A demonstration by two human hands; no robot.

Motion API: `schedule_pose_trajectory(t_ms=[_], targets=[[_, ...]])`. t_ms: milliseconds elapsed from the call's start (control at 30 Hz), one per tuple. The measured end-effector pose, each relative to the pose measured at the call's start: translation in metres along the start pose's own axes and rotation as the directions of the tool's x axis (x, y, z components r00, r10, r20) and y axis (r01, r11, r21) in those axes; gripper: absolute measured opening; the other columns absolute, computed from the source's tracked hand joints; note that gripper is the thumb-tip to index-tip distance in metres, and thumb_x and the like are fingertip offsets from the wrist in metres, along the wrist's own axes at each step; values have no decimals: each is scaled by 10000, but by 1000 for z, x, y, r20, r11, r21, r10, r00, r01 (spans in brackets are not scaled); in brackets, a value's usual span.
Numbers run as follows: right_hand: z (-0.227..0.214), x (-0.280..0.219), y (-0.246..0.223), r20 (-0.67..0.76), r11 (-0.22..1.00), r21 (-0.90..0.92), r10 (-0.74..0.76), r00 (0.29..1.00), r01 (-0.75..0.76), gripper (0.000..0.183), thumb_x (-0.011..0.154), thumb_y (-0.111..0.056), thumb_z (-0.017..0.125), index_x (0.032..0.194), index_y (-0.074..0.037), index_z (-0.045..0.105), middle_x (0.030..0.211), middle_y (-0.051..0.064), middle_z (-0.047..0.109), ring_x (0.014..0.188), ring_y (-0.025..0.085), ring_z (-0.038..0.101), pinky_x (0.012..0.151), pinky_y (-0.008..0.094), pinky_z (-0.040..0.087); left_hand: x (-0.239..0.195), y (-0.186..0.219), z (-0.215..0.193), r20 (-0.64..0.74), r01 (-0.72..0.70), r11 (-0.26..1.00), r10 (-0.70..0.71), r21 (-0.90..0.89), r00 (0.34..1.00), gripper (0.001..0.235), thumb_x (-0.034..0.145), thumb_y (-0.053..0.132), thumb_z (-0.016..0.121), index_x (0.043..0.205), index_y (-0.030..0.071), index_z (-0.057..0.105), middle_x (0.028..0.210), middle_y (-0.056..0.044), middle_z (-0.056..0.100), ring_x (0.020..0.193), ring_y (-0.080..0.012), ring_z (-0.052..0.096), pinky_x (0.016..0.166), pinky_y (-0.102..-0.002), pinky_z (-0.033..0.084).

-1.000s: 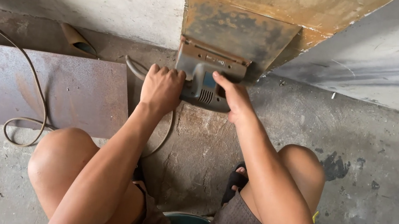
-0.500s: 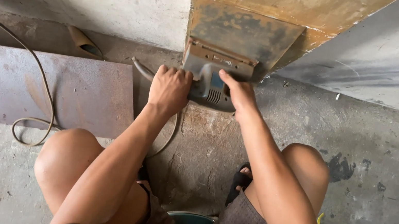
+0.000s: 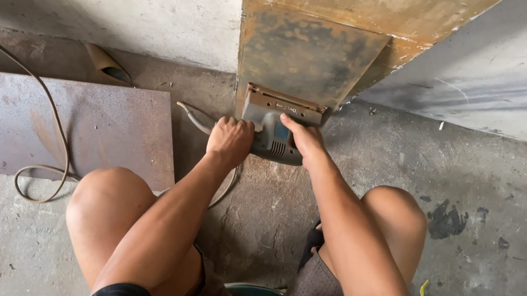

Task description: Using a power sander to smooth the surface of a metal plate on the floor

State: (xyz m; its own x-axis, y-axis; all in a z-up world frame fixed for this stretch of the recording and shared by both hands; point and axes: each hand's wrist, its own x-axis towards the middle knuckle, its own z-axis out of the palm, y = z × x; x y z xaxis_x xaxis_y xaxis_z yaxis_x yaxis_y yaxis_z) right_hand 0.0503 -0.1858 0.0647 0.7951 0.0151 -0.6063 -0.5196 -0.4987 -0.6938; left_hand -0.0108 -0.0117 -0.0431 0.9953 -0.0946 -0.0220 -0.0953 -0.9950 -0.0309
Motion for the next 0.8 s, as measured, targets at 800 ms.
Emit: schedule_pose_trajectory(t_ms=[800], targets=[[-40,-24,-1,-101,967,247,93,991,-66,1059,692,-578,864,1387,143,519,1364,327,571,1337,429,547,983,653,457,15,30,-5,-66,-31,998,27,-56,997,146,842,242,562,938,149,620,808,-51,714,791,-282,748,738,-414,508]])
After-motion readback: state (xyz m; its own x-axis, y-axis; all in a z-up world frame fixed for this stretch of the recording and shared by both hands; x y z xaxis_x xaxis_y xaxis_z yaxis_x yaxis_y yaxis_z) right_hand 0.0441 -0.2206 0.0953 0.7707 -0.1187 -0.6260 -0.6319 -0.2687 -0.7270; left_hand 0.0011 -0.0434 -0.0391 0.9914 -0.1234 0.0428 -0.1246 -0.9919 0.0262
